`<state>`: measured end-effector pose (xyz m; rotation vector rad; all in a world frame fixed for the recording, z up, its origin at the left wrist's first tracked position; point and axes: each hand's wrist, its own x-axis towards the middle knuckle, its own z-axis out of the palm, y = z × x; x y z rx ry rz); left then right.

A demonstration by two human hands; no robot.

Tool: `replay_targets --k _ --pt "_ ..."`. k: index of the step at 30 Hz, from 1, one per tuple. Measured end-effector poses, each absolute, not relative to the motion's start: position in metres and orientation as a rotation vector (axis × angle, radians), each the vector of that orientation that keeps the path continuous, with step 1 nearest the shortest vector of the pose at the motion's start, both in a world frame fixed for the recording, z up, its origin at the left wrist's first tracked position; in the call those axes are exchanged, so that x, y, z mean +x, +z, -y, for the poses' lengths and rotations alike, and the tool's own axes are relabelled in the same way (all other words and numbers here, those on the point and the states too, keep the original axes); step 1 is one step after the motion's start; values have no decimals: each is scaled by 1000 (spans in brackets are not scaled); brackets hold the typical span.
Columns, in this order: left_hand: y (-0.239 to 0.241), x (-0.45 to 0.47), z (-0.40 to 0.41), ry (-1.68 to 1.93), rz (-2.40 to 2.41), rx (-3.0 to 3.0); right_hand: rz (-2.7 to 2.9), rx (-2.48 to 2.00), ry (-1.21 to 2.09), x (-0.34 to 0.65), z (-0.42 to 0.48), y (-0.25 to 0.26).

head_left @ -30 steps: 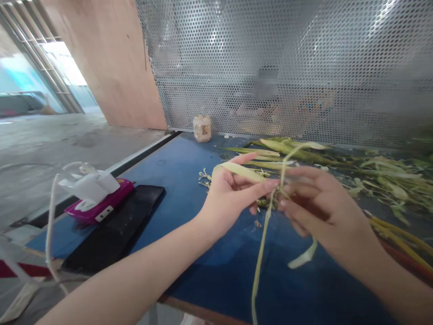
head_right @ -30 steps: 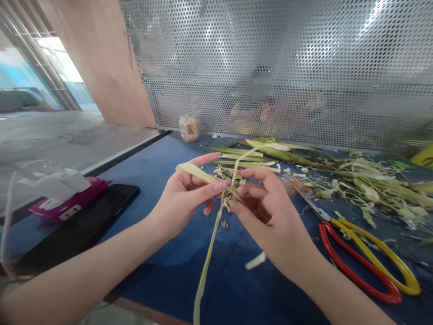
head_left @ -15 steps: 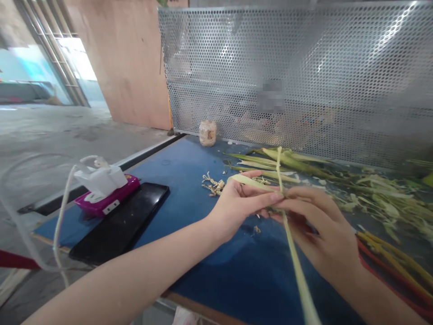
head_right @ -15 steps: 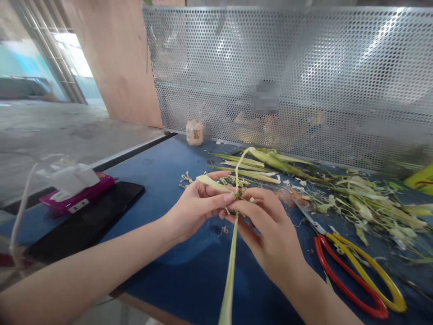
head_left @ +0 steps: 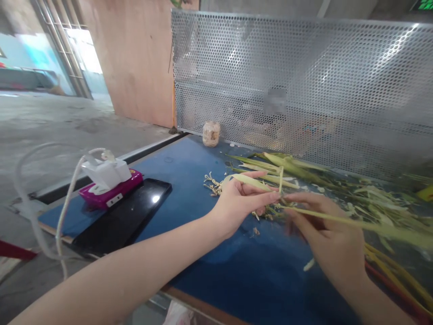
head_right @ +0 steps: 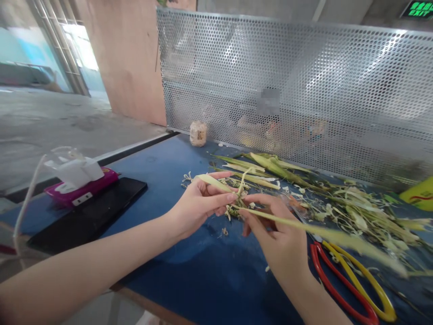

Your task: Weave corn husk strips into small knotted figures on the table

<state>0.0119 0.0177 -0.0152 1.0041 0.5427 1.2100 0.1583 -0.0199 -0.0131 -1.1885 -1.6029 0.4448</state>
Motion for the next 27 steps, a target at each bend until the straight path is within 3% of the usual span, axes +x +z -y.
replay_targets --k 16,23,27 --pt "-16 15 -16 1249 -604 994 1400 -1176 1193 164 5 -18" --pt "-17 16 -15 1274 -548 1045 1542 -1241 1085 162 5 -18" --pt "-17 15 -17 1286 -592 995 1883 -1321 572 169 4 -19"
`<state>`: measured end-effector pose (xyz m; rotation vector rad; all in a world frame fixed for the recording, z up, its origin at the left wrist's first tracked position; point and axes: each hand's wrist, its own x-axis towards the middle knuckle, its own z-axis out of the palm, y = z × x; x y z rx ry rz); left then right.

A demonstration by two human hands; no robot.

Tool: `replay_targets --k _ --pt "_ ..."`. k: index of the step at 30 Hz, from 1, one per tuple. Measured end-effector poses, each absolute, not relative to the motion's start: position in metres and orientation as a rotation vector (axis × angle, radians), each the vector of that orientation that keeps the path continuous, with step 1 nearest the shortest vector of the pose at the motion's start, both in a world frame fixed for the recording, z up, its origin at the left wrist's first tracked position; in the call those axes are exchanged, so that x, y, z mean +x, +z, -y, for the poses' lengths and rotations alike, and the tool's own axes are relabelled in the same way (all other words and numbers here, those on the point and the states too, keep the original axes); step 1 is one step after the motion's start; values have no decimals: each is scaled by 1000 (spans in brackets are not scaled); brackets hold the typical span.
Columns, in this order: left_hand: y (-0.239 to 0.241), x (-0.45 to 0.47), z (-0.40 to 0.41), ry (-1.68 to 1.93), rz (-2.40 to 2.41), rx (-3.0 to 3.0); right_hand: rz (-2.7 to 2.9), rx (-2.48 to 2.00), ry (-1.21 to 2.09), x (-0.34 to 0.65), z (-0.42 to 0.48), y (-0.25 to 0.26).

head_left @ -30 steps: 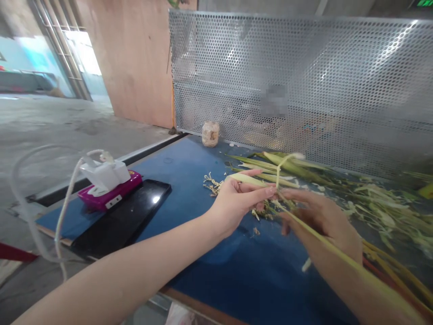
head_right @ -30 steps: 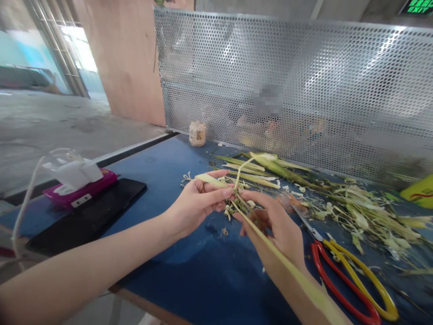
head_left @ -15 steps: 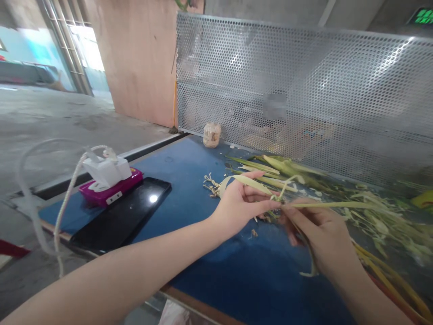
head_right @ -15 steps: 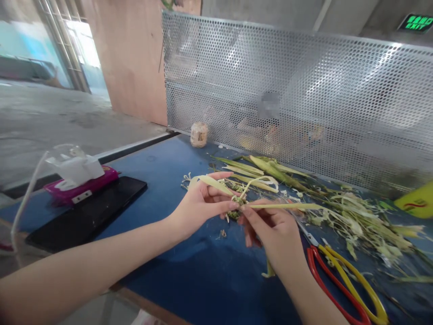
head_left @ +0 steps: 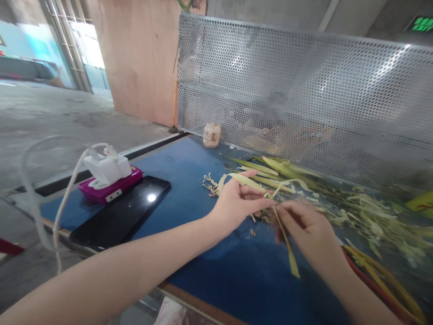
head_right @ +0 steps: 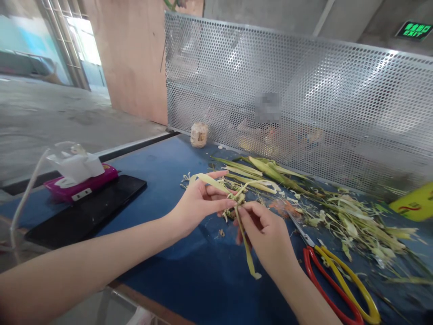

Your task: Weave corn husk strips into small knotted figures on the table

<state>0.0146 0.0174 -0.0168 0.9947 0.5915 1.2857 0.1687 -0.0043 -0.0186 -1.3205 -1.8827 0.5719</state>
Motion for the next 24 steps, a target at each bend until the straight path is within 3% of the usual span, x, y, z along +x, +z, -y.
replay_targets --k 2,6,15,21,24 --pt "-17 14 -19 1296 -595 989 1973 -1241 97 174 3 -20" --pt "-18 14 -20 1276 -589 1025 2173 -927 -328 180 2 -20" --pt "-17 13 -16 1284 -593 1331 2176 -958 -138 187 2 -7" --pt "-22 13 -16 1193 -584 1403 2122 -787 -547 188 -5 -9" --pt "-24 12 -17 1156 -566 1451 2097 -857 -583 188 -6 -10"
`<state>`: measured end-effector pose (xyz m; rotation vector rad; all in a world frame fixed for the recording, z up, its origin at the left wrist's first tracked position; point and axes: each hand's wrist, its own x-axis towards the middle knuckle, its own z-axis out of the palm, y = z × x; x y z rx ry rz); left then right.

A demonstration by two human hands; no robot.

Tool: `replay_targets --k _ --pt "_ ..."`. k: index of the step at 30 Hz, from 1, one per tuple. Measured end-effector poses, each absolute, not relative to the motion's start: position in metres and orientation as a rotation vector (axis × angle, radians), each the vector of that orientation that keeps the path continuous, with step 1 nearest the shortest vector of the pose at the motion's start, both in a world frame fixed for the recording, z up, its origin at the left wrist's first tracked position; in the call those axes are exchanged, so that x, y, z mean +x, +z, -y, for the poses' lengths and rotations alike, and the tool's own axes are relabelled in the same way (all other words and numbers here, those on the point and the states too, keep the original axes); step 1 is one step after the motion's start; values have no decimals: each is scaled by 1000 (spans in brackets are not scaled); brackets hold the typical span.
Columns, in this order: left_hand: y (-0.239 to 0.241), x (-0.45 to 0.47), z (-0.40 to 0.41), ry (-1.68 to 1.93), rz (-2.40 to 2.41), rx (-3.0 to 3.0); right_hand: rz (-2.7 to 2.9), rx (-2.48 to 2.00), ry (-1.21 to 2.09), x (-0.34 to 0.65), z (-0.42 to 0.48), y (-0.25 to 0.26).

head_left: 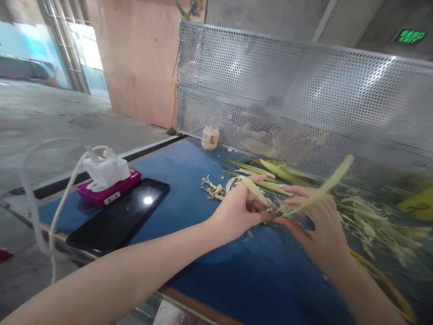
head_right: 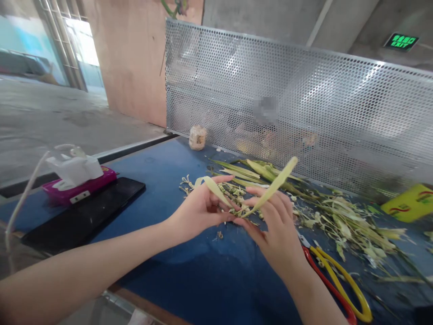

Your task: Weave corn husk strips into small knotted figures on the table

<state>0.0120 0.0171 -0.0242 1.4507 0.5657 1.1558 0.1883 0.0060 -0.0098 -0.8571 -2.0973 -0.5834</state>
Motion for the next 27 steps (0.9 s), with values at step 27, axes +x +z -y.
replay_targets --k 27 --pt "-25 7 -26 1237 -850 1478 2277 -989 -268 191 1 -7"
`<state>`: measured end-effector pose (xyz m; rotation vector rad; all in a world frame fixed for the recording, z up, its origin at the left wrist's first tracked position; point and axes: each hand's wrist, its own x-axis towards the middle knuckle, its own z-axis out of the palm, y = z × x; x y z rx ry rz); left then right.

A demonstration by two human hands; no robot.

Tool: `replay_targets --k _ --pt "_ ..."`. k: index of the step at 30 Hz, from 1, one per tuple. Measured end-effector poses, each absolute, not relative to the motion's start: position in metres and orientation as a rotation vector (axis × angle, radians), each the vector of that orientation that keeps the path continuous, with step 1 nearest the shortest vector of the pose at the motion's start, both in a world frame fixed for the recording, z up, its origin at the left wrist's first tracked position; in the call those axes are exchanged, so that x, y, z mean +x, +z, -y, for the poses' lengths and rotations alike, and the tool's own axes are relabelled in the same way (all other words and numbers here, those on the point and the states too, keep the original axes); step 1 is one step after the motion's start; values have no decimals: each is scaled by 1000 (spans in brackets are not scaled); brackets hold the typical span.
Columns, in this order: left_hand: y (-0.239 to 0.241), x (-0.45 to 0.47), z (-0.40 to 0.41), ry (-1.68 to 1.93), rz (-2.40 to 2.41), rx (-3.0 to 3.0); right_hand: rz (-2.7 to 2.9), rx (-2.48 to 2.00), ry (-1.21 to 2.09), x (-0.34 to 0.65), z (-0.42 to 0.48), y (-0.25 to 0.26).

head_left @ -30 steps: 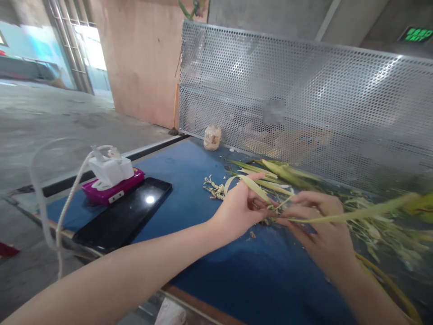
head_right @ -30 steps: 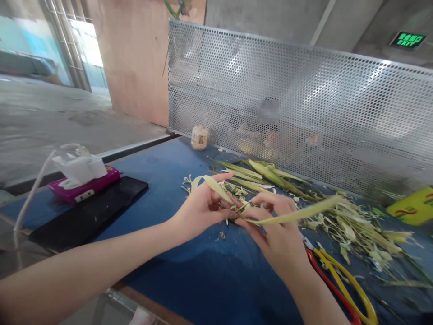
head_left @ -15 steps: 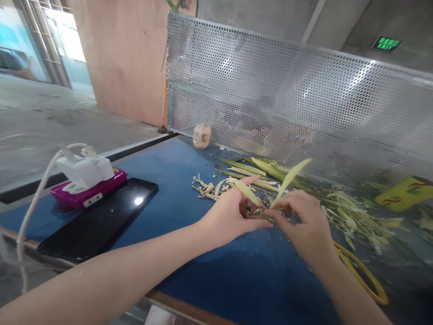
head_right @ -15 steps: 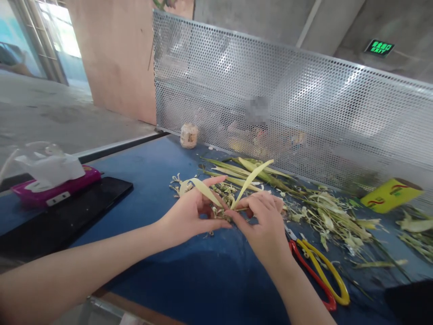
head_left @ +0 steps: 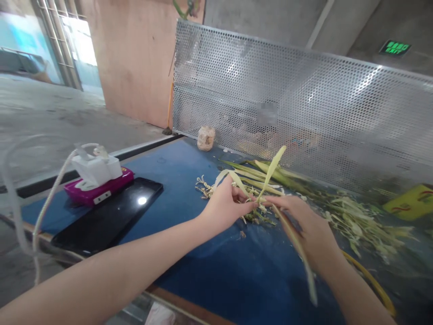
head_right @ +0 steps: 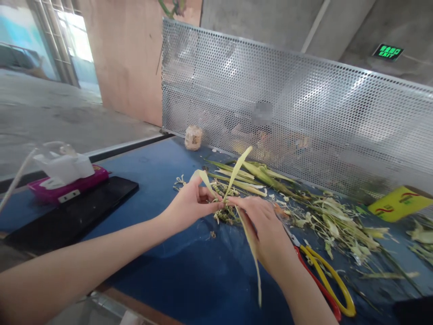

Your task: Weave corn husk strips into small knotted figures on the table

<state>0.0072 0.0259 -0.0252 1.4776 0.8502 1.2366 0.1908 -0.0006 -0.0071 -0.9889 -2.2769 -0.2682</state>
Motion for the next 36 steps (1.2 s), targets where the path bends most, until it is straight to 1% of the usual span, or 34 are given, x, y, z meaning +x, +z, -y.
replay_targets --k 5,9,14,16,19,23,26,31,36 --pt "-27 7 -25 1207 -810 1539 2198 -967 -309 192 0 -7" --pt "-24 9 -23 1218 -811 1448 2228 -769 -347 188 1 -1" --pt "-23 9 -23 1131 -768 1429 2278 -595 -265 182 4 1" --pt "-25 8 -23 1115 -749 1488 2331 -619 -256 182 5 -2" --pt "-28 10 -21 1126 -767 1561 2410 -706 -353 183 7 -6" --pt "-29 16 -16 1127 -788 1557 2329 -801 -447 181 6 -10" --pt "-28 17 -12 1119 -836 1662 2269 -859 -365 179 3 -13" --pt "-25 14 -10 1048 -844 1828 2080 -1106 -104 178 -1 -15" --pt "-22 13 -9 994 -864 1888 1993 -1072 189 176 -2 -14"
